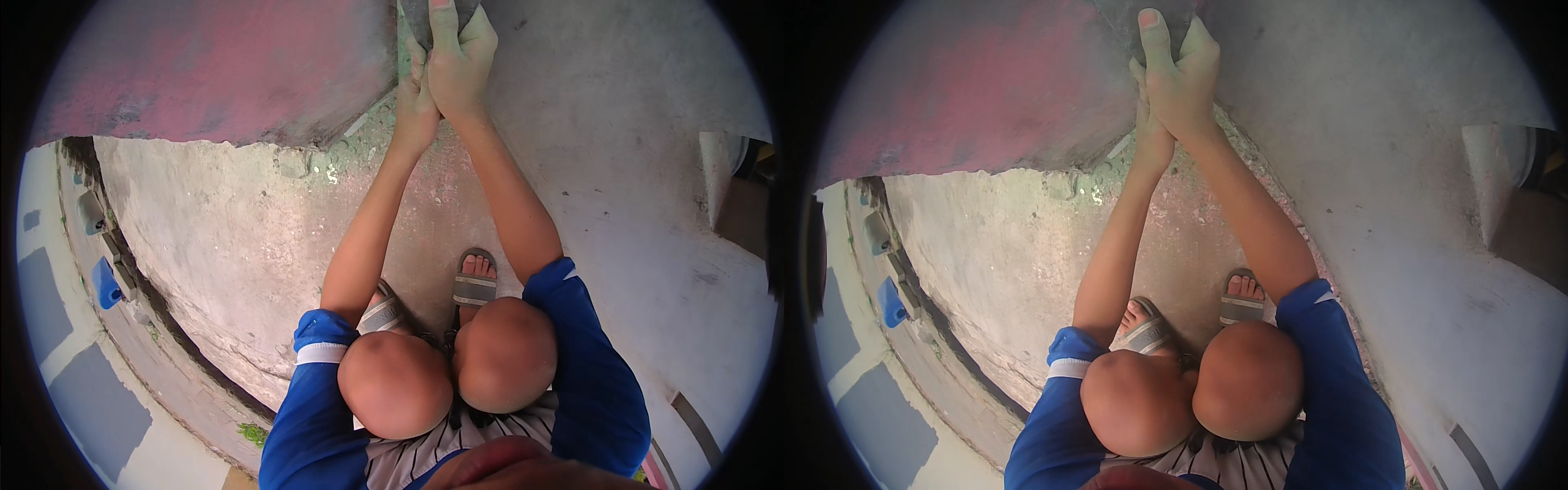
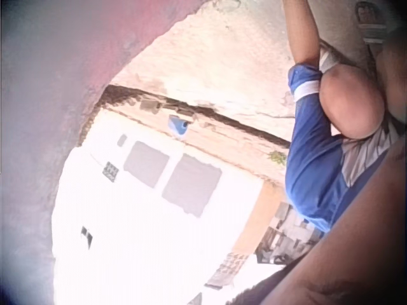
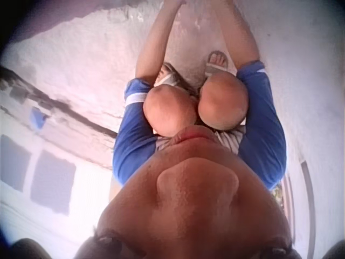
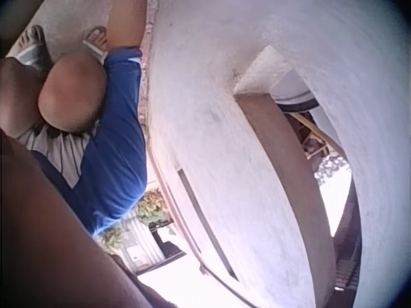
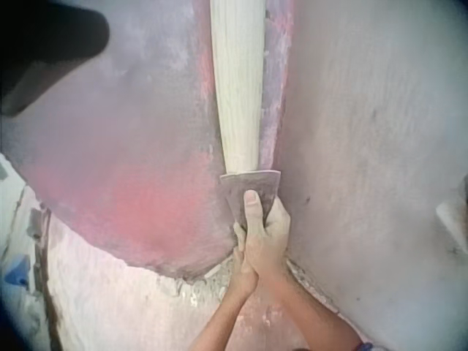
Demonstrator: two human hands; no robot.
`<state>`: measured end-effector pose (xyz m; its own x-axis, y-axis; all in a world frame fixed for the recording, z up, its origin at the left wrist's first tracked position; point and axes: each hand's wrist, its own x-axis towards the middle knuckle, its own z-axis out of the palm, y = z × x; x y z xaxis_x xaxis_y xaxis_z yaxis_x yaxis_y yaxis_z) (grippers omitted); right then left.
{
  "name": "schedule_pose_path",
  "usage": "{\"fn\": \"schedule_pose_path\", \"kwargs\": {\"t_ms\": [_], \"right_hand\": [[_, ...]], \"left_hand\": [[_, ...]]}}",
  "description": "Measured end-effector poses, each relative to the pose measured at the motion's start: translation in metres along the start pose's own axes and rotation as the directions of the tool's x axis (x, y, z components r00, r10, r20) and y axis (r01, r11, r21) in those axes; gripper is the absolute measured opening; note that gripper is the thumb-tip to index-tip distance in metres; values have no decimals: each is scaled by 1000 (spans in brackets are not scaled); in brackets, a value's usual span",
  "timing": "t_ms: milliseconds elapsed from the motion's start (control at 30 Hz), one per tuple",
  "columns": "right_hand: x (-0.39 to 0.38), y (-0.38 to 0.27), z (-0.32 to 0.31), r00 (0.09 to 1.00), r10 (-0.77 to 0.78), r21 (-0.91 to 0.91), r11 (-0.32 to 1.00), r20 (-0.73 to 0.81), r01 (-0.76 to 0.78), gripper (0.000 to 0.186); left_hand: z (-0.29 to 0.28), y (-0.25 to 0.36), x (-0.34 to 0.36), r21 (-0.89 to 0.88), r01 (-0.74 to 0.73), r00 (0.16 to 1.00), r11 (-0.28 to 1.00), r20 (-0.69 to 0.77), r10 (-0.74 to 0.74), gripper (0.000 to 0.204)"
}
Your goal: The person applies a light green plaster-like material to a vertical wall corner using a trowel. They repeatedly smooth and shape the material along the corner edge, working from the top downward and occasionally adjusting their position.
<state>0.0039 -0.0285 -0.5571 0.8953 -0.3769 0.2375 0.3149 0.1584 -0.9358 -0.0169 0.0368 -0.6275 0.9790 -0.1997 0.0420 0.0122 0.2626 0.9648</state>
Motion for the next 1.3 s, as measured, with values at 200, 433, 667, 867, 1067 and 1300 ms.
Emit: {"fn": "schedule_pose_path", "kwargs": {"t_ms": [200,433,667,867,1067,1300], "right_hand": [[-32,56,-32,994,31,-230,972,-101,-53,36],[-16,9,-8,999,13,-115,993,-47,-18,35],[-35,28,-29,997,44,-313,948,-62,-61,35],[-48,72,-48,998,55,-411,911,15,-44,36],[-28,45,-16,1000,16,-365,931,20,-8,35],[-29,43,-13,999,-14,-234,972,-42,3,35]], "left_hand": [[-6,-63,-39,45,193,980,980,29,-195,68],[-3,1,-14,-86,173,984,981,54,-169,46],[-5,-8,-43,-154,313,950,937,64,-307,54],[-16,-62,-58,-272,366,930,890,146,-338,52],[-22,-38,-40,-174,352,935,920,105,-338,59],[-20,-19,-40,-132,303,953,944,30,-302,54]]}}
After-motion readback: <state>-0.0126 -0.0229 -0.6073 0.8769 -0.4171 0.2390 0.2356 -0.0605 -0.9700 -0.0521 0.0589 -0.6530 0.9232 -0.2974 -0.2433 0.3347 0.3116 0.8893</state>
